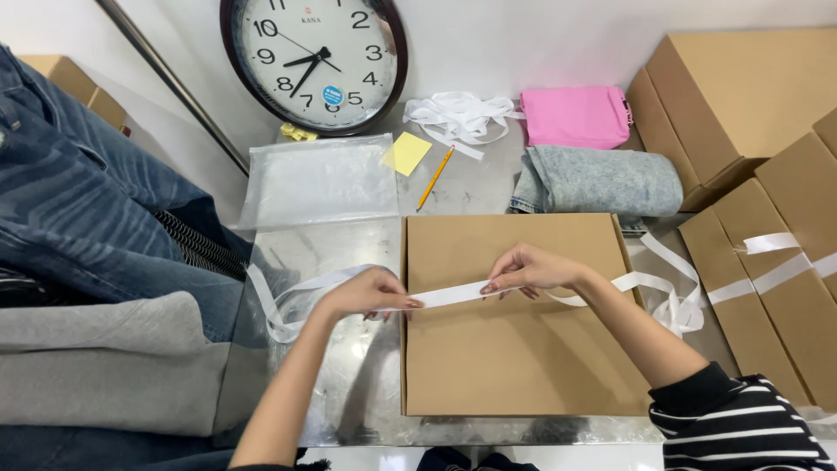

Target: The person wraps a cardboard box with a white ribbon, tying it into a bow on top. Then the person writes on a yellow sticky note with a pencil.

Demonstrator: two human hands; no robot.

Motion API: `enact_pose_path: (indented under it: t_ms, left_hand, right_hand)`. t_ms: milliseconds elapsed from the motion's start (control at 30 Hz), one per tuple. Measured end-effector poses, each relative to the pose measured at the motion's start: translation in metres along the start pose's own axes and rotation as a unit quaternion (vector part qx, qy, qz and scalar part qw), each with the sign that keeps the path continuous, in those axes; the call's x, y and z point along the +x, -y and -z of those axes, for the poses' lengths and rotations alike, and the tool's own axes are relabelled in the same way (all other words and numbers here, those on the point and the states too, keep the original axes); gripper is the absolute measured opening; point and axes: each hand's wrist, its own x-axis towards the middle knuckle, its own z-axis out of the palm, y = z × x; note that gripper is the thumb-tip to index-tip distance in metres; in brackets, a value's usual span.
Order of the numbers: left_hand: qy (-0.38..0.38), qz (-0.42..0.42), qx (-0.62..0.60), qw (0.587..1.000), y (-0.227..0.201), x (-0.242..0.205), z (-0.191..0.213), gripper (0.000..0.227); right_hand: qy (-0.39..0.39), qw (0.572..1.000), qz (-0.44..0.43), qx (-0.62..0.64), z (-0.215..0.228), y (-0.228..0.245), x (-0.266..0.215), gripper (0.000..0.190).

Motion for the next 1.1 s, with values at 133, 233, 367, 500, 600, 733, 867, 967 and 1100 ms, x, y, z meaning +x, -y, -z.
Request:
enact_pose_path:
  t_ms: [133, 233, 367, 500, 600, 733, 867, 967, 1100]
  left_hand:
    - [-0.012, 0.08, 0.036, 0.996, 0.066, -0.062, 0.055, 0.023]
    - [-0.051, 0.207, 0.119, 0.97, 0.109, -0.096, 0.093, 0.024]
    - [-0.246, 0.319, 0.36, 0.841, 0.099, -0.093, 0.103, 0.04]
    - [-0.276, -0.047, 0.15, 0.948, 0.005, -0.038, 0.035, 0.055]
    - [-0.164, -0.105, 0.102, 0.976, -0.017, 0.025, -0.026, 0.048]
    - [-0.105, -0.08, 0.068, 0.989, 0.003, 0.049, -0.045, 0.029]
    - [-0.141, -0.079, 0.045, 0.986, 0.064, 0.087, -0.03, 0.026]
    - [-0.179, -0.066, 0.032, 0.981, 0.051, 0.076, -0.022, 0.027]
    - [-0.209, -0.036, 0.028, 0.977, 0.064, 0.081, -0.007, 0.015]
  right_hand:
    - [-0.006, 1.0, -0.021, -0.005, 0.012, -0.013, -0.004, 0.011]
    - [-0.019, 0.999, -0.031, -0.008, 0.014, -0.018, -0.004, 0.013]
    - [-0.036, 0.999, -0.027, -0.009, 0.012, -0.025, 0.002, 0.014]
    - [-0.053, 0.998, -0.015, -0.012, 0.002, -0.007, -0.005, 0.014]
    - [-0.064, 0.998, 0.001, -0.013, 0.001, -0.003, -0.008, 0.013]
    - [-0.089, 0.996, 0.005, -0.003, 0.015, -0.01, -0.017, 0.012]
    - [-0.117, 0.993, -0.022, -0.014, 0.019, -0.016, -0.033, 0.015]
    - [-0.117, 0.991, -0.049, -0.035, 0.031, -0.034, -0.042, 0.018]
    - [-0.115, 0.983, -0.123, -0.068, 0.056, -0.042, -0.075, 0.022]
